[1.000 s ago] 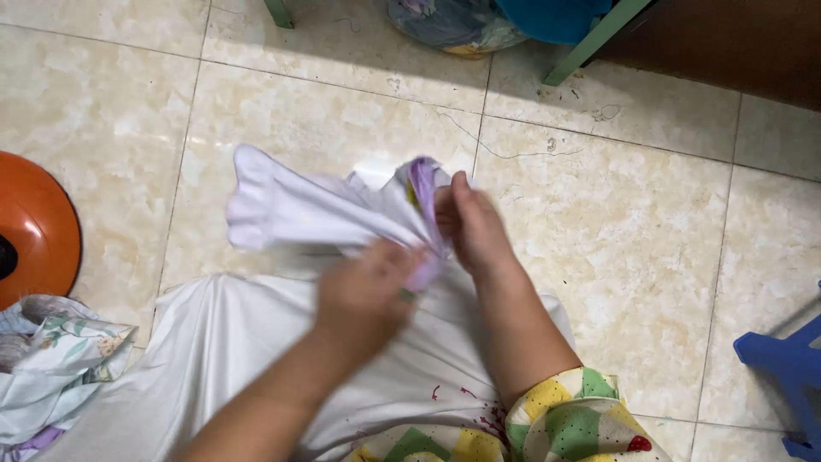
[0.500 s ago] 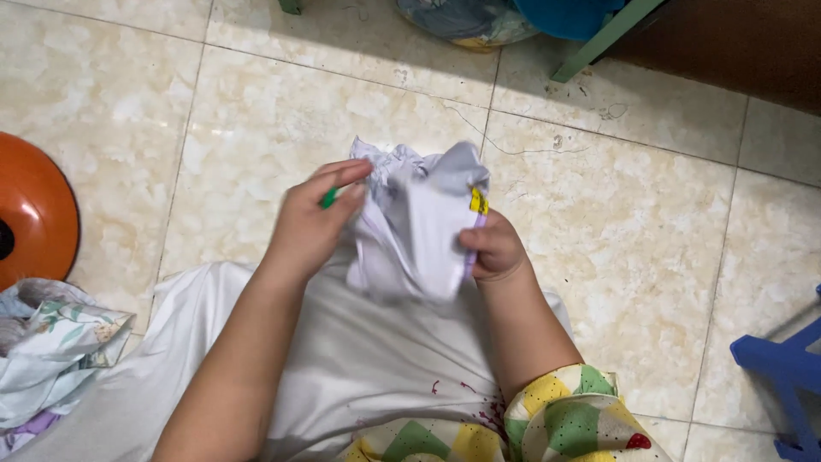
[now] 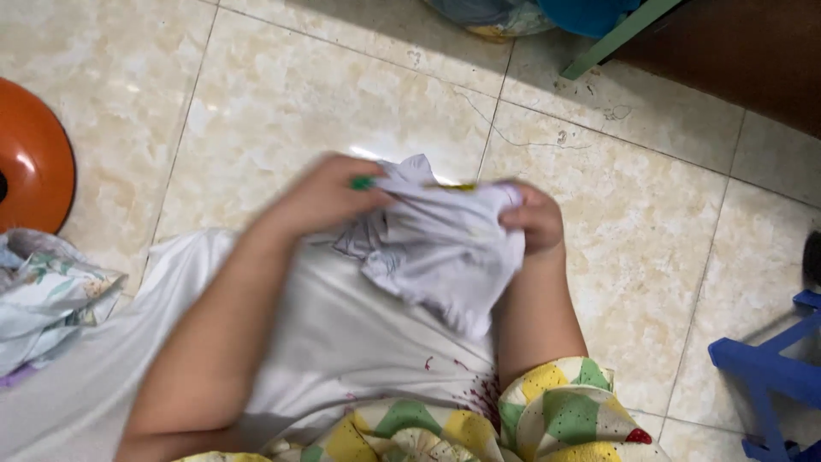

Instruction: A person sits on the floor and uses a small tool to inspect and adjust a small piece of purple and white clothing.

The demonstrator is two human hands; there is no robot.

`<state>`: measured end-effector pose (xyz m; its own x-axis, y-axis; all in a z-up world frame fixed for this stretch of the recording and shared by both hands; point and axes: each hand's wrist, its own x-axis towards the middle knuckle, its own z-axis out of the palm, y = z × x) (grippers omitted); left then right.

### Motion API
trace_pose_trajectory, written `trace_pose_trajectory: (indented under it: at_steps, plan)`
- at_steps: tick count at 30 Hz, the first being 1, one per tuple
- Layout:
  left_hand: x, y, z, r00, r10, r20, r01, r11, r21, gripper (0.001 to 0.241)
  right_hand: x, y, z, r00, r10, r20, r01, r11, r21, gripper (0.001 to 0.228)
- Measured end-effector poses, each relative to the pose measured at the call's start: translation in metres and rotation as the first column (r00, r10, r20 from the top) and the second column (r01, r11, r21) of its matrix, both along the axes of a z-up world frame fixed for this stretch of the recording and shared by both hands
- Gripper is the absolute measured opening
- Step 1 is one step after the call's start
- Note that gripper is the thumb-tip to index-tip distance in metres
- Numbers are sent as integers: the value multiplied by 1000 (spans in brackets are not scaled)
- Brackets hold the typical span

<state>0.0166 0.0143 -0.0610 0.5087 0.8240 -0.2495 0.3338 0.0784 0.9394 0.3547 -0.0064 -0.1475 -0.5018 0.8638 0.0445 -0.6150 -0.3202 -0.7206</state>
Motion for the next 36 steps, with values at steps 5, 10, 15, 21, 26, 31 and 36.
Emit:
trace_pose_trajectory:
  at_steps: [5,10,15,21,26,31,36]
  plan:
    - [-49,-29,115,933,109,-342,-81,992,96,12,-42,19,36,953,-274,130,295,938,-184,20]
    - [-80,-65,159,942,177,-286,-159,983,87,5,-83,-11,101,952,-140,272,177,978,-114,26]
    - [-96,-71,170,987,157,-36,-153,984,93,3,-91,-31,135,742,148,654,-269,959,89,69]
    - [-113,-31,172,996,72,-49,-68,995,76,3,-59,-25,130,936,-132,325,127,991,37,37]
    - [-139,-3,179,950,71,-303,-25,988,154,5,-60,-10,164,801,-76,594,63,997,43,9]
    - [-145,7,178,998,62,32,-62,998,0,4,-90,22,207,748,-204,631,201,977,78,10]
    - [-140,-4,139,820,6,572,94,985,-146,9,-105,60,192,655,-73,752,54,997,51,12]
